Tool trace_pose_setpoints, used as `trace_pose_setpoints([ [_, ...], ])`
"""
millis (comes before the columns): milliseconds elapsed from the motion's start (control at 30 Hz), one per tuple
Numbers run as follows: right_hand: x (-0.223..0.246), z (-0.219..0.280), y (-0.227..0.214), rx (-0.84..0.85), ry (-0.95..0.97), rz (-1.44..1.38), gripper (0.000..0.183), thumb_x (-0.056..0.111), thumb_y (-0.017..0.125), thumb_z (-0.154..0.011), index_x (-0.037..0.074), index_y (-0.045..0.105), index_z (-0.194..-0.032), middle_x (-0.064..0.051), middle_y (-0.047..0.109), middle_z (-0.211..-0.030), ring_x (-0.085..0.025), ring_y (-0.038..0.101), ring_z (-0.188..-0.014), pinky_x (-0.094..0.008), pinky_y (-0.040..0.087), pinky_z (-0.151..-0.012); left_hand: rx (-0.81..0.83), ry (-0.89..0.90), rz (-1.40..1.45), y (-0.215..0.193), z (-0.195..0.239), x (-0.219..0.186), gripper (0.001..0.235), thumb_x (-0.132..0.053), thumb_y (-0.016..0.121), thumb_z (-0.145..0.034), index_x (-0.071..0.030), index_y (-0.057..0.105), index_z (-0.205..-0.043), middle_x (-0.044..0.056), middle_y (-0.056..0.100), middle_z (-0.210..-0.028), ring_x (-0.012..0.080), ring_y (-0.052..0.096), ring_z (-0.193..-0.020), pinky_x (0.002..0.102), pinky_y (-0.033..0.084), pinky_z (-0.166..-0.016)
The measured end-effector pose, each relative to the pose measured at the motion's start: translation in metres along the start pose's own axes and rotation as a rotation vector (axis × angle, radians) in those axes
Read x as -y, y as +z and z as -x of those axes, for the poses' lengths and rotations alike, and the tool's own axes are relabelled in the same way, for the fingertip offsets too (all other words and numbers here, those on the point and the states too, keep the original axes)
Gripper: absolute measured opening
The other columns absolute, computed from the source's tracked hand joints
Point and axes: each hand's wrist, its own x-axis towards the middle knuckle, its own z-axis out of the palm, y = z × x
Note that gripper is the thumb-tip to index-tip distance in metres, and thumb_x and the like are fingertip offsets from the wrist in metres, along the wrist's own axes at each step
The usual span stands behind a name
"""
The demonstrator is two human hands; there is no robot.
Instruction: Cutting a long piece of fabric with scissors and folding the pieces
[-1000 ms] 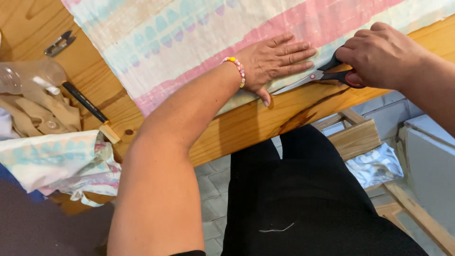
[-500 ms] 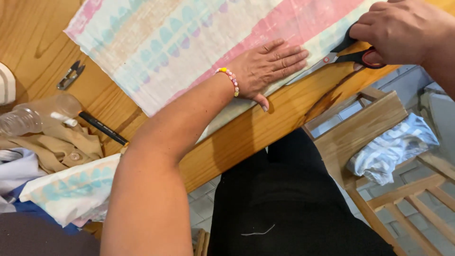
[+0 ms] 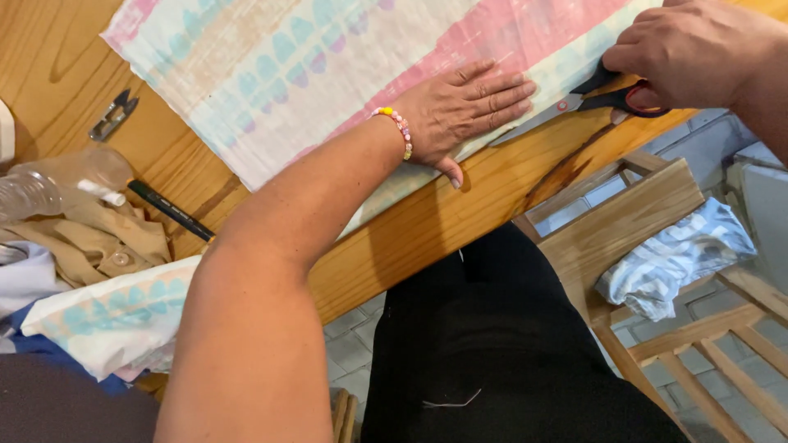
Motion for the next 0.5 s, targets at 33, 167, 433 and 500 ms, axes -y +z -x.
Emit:
trace_pose_setpoints([
  [33,0.000,0.001,0.003,0.000,-0.008,-0.001,0.040,0.063,0.070,-0.069,0.031,0.061,-0.092,0.014,0.071,-0.093,-0.012,0.068,-0.105,-0.029,0.053,-0.100,0.000,-0.006,0.005,0.002,0.000,-0.001,0.136,-0.102,0.024,-0.080,0.003,0.015,-0.166,0.021,0.011,-0.173,0.0348,0.007,-0.160,0.055,0.000,-0.127],
  [167,-0.002,0.002,0.004,-0.084,-0.011,0.006,0.032,0.055,0.065,-0.073,0.028,0.058,-0.088,0.013,0.069,-0.090,-0.014,0.068,-0.100,-0.030,0.054,-0.095,-0.033,0.014,-0.005,0.001,0.000,0.002,0.134,-0.101,0.015,-0.082,0.003,0.016,-0.166,0.022,0.013,-0.172,0.0346,0.009,-0.160,0.055,0.001,-0.127],
  [433,0.017,-0.001,-0.022,-0.130,-0.006,0.076,0.039,0.067,0.060,-0.071,0.031,0.057,-0.086,0.018,0.067,-0.091,-0.009,0.068,-0.098,-0.026,0.053,-0.091,-0.021,0.016,-0.012,-0.002,0.000,0.001,0.133,-0.100,0.021,-0.083,0.004,0.016,-0.166,0.023,0.014,-0.172,0.0345,0.009,-0.160,0.056,0.003,-0.127],
  [500,0.019,-0.004,-0.026,-0.022,0.005,0.048,0.041,0.066,0.067,-0.070,0.032,0.061,-0.092,0.018,0.070,-0.097,-0.010,0.068,-0.107,-0.026,0.054,-0.101,-0.039,0.026,0.004,0.000,0.000,0.001,0.133,-0.100,0.019,-0.083,0.004,0.018,-0.166,0.023,0.015,-0.172,0.0346,0.010,-0.159,0.056,0.003,-0.126],
])
